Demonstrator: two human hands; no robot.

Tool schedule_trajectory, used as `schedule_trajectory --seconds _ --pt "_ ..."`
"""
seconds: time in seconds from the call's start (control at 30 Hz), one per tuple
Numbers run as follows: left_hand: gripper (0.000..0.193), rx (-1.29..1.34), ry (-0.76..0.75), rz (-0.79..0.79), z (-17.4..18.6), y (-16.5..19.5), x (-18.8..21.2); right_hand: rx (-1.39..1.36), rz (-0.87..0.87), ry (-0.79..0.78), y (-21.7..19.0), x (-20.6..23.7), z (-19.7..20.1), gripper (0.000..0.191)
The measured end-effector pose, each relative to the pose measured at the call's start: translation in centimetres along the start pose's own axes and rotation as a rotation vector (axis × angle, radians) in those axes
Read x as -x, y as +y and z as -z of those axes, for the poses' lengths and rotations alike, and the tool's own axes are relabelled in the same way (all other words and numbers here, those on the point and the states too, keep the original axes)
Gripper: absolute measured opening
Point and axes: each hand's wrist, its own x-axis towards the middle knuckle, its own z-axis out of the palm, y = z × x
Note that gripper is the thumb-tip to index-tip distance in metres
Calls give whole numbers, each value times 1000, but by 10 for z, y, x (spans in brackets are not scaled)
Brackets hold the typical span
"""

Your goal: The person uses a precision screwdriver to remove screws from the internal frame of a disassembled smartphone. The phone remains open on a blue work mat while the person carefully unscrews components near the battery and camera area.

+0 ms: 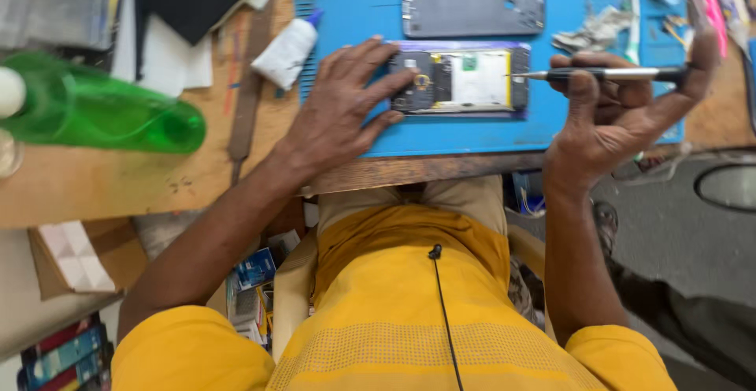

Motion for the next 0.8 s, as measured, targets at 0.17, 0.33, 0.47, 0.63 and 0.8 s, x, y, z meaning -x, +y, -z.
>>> schedule_trajectory --seconds 0.17,0.33,0.47,0.63,0.8 --pt "57 -83 -15 -12 -3 3 -1 -96 -21 -137 5 -27 -54 76" --pt "56 -126 -11 -20 -3 1 0 -20 30 -299 0 -43 -73 74" --pt "56 -126 -10 -24 -2 0 0 10 30 -329 -3 -48 -80 73" --pt "56 -127 -9 -27 -1 0 0 19 35 -341 -3 -49 -83 74" --pt "57 -122 -15 -21 0 -1 0 24 43 -348 -4 -48 -84 75"
